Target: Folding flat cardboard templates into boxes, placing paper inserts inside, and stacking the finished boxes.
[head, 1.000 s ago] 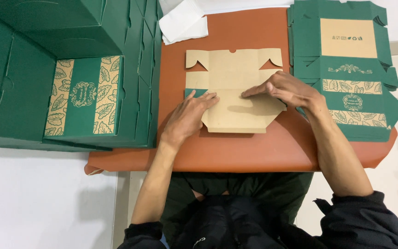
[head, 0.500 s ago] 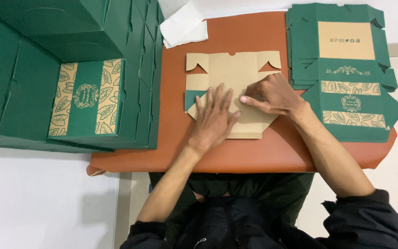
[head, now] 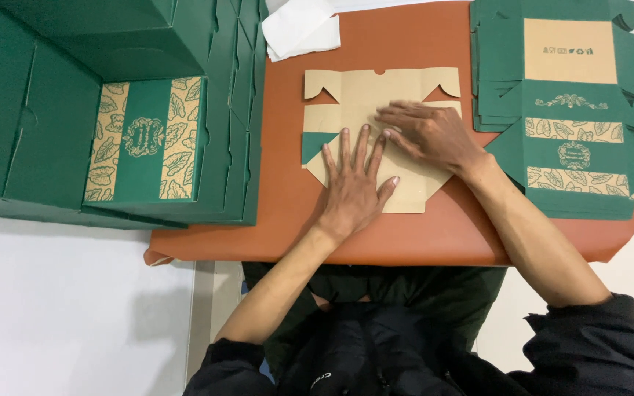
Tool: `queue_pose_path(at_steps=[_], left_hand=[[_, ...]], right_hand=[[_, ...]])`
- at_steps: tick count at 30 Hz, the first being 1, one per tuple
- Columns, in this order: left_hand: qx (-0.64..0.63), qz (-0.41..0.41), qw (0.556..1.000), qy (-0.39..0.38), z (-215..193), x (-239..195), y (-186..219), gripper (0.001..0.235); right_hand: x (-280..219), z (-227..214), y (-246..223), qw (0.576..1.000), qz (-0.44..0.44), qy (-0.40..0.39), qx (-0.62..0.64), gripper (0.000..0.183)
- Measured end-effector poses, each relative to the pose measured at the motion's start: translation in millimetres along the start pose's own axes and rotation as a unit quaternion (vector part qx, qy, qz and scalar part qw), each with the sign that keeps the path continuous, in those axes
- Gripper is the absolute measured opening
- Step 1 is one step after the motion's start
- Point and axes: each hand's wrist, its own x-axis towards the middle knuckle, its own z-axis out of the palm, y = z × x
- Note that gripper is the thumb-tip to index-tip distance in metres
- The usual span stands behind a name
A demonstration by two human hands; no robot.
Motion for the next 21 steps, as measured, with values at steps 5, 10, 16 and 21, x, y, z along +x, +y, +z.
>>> queue_pose_path(at_steps=[5, 10, 16, 21], left_hand=[[0.0, 0.002, 1.0, -0.009, 11.2, 3.4, -4.2, 0.08], [-0.007, 0.005, 1.0, -0.003, 8.4, 4.4, -4.8, 0.079], [-0.018, 0.022, 1.0, 0.002, -1.5, -5.1, -8.4, 0.079], [0.01, 0.072, 0.994, -0.079, -27.1, -43.4, -18.8, 0.082]], right_hand=[[7.4, 2.9, -3.9, 0.99, 0.055, -0.13, 0.023, 0.063], [8.5, 2.2, 0.5, 0.981, 0.097, -0.167, 0.029, 0.066], [8.3, 2.0, 11.8, 0.977, 0.117, -0.179, -0.012, 0.069], [10.1, -9.2, 0.5, 0.982, 0.067, -0.175, 0.009, 0.057]])
